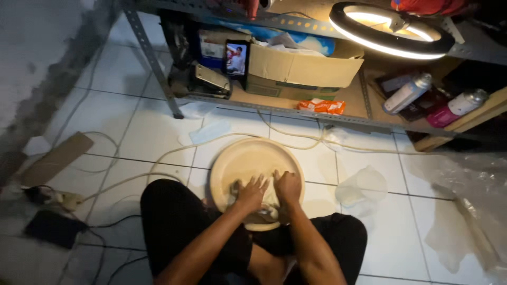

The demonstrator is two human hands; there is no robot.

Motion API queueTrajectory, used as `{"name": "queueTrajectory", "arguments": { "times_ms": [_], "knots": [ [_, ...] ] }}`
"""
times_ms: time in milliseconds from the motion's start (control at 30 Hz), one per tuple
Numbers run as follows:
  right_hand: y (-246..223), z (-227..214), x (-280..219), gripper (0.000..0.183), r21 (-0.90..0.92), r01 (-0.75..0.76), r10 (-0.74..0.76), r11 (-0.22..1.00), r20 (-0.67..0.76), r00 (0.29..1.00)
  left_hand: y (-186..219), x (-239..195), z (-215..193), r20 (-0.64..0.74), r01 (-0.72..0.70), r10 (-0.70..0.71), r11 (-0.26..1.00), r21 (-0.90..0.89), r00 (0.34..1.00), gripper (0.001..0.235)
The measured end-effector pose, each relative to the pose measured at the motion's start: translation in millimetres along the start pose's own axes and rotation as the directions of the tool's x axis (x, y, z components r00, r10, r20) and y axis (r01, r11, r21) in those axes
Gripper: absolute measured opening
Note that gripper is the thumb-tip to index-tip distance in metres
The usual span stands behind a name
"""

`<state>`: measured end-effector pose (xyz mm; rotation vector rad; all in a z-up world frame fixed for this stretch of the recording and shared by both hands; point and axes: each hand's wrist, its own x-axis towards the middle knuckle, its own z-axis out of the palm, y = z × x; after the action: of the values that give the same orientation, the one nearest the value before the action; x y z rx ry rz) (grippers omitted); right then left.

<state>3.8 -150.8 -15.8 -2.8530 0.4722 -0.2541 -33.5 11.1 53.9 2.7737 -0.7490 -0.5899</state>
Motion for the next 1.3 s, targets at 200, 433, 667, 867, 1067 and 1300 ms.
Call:
{"name": "queueTrajectory", "arguments": {
  "times_ms": [200,433,667,867,1067,1300],
  "knots": [
    [35.0,3.4,26.3,0.086,0.228,0.001,-0.108,0.974,0.459,0.882,-15.3,4.8,37.7,-0.181,-0.096,0.086,0.994,-0.046,0.98,0.095],
    [29.7,-178.5,50.3,0.047,0.288,0.149,-0.274,0.946,0.468,0.84,-1.7,-2.0,6.4,-0.008,0.006,-0.007,0.996,-0.086,1.0,0.093],
    [42.1,-353.5,38.8,0.038,0.133,0.296,-0.321,0.946,0.244,0.915,12.3,-1.6,-13.6,0.027,0.005,-0.008,0.995,0.104,1.0,0.099],
    [65.7,-383.0,33.9,0.041,-0.108,0.187,-0.142,0.976,0.331,0.933,8.7,48.5,-0.4,0.366,0.195,-0.199,0.98,0.047,0.909,0.11],
    [81.0,-395.0,-7.6,0.037,-0.329,0.369,-0.249,0.869,0.355,0.901,23.0,37.8,-27.5,0.484,0.214,-0.235,0.972,0.1,0.843,0.107],
    [59.7,-402.3,-54.9,0.035,-0.258,0.44,-0.28,0.86,0.482,0.83,19.5,31.4,-18.9,0.458,0.219,-0.243,0.97,0.105,0.855,0.11]
  ]
}}
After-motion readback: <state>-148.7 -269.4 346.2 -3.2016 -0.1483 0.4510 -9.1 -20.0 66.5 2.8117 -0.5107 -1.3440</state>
